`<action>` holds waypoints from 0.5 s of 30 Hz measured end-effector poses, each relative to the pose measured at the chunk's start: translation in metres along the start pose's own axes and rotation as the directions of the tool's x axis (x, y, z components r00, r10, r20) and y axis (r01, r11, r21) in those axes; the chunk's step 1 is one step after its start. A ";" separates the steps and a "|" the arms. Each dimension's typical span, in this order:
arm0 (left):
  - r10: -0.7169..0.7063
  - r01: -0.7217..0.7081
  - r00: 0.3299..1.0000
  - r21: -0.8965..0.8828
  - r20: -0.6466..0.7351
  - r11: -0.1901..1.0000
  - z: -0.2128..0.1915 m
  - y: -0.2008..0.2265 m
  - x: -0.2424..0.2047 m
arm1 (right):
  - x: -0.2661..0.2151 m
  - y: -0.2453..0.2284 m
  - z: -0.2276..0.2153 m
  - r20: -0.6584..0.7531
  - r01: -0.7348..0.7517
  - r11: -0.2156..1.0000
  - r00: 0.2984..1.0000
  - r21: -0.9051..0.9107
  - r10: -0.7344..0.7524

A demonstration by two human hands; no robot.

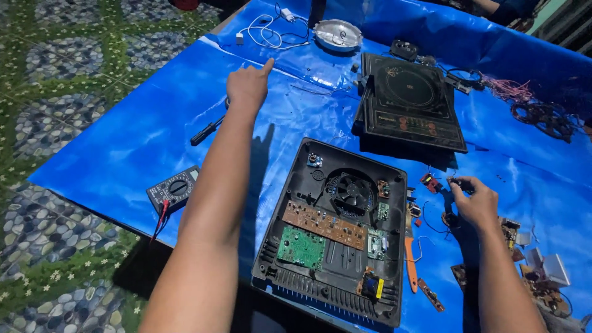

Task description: The person arranges various electronic components, including circuit boards, a fan, and small modules, inside the casing of a disassembled induction cooktop. They pick up and place each item into specific positions within the housing, organizing the internal layout.

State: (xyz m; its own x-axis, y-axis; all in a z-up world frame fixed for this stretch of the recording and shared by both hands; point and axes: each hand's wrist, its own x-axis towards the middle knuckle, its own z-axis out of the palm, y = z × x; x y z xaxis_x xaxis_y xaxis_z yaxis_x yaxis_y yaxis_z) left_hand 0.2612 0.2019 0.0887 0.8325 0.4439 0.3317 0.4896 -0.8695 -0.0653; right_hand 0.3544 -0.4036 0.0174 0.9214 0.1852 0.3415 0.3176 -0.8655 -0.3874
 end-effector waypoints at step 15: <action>0.039 -0.104 0.982 -0.359 -0.184 0.928 0.049 -0.006 -0.160 | -0.002 -0.005 -0.011 -0.059 0.108 0.994 0.993 0.027 -0.107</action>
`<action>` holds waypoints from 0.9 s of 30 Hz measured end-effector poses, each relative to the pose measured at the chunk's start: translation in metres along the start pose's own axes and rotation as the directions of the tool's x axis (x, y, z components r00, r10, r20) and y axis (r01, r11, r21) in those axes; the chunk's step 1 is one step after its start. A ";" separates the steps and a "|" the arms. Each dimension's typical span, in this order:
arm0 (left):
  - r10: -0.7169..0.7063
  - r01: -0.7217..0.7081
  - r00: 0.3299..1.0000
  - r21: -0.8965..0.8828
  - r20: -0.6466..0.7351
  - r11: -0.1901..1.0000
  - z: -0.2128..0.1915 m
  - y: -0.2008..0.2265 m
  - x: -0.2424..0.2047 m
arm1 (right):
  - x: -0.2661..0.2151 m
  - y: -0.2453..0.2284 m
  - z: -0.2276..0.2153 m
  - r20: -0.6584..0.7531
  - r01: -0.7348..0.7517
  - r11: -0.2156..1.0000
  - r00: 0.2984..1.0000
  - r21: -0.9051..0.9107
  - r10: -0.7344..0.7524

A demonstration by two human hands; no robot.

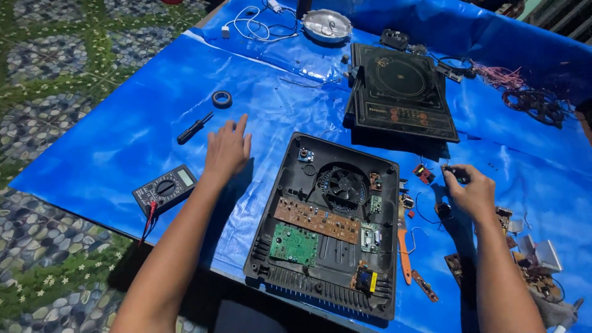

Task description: The person arranges various electronic components, including circuit boards, a fan, and small modules, inside the casing of a disassembled induction cooktop. They pick up and place each item into specific positions within the housing, organizing the internal layout.

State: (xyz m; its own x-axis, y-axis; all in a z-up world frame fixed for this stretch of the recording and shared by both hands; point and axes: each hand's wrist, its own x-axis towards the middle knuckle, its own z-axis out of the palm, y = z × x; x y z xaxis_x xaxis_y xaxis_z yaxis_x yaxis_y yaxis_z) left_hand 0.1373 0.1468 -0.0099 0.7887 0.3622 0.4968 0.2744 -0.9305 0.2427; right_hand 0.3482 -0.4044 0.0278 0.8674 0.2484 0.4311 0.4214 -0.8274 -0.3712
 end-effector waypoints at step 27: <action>-0.150 0.151 0.988 -0.027 0.029 0.988 0.002 0.015 -0.061 | 0.001 -0.033 0.004 -0.063 0.125 0.991 0.991 0.048 -0.122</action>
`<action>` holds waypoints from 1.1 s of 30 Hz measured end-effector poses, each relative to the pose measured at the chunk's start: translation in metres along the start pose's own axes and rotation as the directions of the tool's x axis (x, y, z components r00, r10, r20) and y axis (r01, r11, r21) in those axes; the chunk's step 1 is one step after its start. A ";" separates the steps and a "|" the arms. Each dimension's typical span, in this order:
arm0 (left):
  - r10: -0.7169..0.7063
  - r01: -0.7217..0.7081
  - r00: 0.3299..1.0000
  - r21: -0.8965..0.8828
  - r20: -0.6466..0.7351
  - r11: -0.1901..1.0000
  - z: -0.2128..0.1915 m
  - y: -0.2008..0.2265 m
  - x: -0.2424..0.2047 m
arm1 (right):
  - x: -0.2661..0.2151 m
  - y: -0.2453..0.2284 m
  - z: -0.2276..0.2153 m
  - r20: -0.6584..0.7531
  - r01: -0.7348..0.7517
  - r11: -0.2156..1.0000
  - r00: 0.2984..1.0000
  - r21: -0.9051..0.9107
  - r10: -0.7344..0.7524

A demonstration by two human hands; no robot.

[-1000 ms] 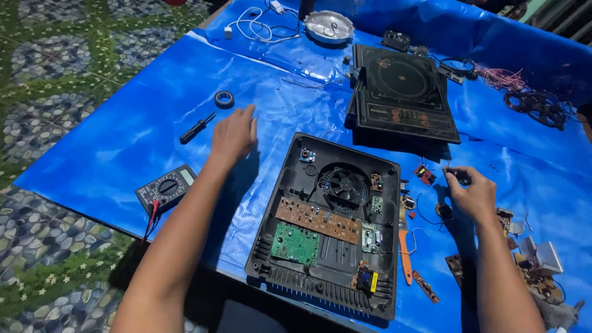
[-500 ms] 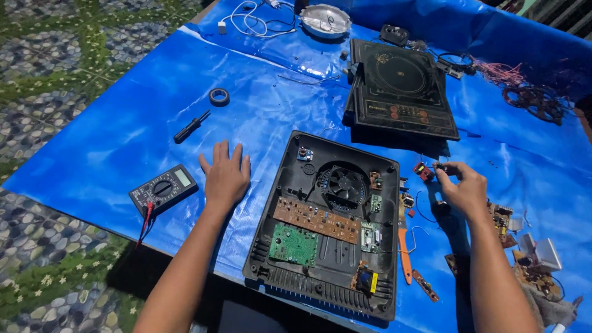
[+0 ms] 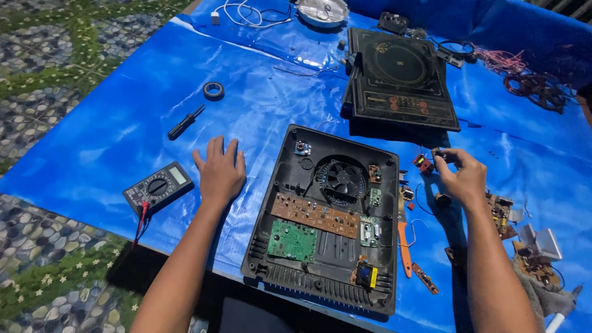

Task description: The person arranges various electronic components, including circuit boards, a fan, and small modules, inside the casing of a disassembled induction cooktop. They pick up and place each item into specific positions within the housing, organizing the internal layout.

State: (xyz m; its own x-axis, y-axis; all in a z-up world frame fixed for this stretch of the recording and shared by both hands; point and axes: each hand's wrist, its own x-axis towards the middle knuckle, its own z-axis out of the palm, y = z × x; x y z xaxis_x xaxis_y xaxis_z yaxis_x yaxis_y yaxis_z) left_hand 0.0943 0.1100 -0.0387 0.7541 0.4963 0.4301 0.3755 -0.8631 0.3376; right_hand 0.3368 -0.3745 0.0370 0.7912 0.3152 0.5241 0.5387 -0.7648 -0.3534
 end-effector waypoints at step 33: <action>-0.030 0.027 0.999 0.087 0.038 0.996 -0.001 -0.001 -0.002 | 0.011 -0.032 0.005 -0.022 0.128 0.979 0.992 0.158 -0.127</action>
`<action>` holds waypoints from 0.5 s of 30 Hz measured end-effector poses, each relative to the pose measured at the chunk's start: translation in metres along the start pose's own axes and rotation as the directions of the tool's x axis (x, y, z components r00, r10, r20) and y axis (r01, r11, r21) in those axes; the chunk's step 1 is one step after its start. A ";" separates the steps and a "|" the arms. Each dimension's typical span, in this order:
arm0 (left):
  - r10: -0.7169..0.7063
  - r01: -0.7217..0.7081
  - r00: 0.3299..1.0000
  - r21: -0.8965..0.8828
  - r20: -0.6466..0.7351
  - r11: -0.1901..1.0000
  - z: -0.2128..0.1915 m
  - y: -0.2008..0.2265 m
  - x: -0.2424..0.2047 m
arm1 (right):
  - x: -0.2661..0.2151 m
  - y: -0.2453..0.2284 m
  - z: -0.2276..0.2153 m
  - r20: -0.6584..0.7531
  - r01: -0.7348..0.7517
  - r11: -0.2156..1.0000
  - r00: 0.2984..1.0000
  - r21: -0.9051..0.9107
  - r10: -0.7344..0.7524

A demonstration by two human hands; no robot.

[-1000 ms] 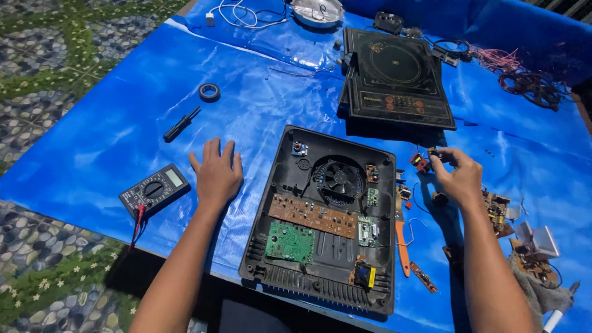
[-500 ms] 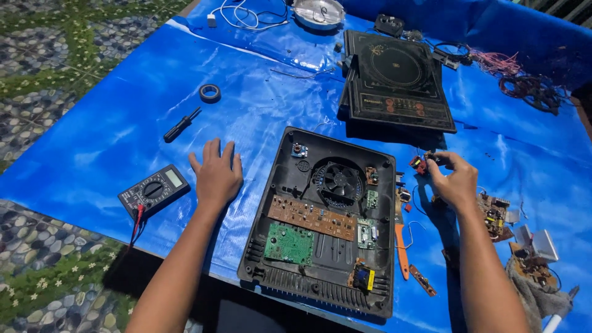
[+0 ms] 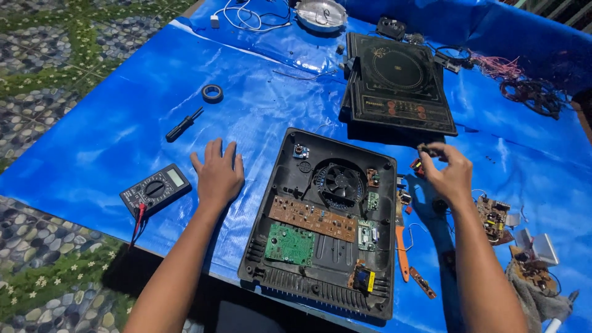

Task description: The person arranges various electronic components, including circuit boards, a fan, and small modules, inside the casing of a disassembled induction cooktop. They pick up and place each item into specific positions within the housing, organizing the internal layout.

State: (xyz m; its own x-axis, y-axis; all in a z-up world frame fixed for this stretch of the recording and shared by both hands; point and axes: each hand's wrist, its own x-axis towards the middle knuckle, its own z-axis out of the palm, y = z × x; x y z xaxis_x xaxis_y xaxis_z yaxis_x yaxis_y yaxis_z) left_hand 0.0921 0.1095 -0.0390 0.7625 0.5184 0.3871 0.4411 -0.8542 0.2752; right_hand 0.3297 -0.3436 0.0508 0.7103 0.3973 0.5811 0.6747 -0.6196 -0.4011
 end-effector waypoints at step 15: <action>0.019 -0.018 1.000 -0.054 0.015 0.998 -0.002 -0.001 0.001 | 0.113 -0.202 0.048 -0.004 0.474 0.850 0.874 0.228 -0.486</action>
State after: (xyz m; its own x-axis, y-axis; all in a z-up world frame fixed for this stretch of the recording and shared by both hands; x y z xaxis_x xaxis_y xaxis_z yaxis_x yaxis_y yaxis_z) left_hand 0.0915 0.1106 -0.0375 0.7775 0.5019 0.3790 0.4015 -0.8600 0.3151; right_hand 0.2835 -0.1414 0.1634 0.2921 0.6456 0.7056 0.9563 -0.1843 -0.2272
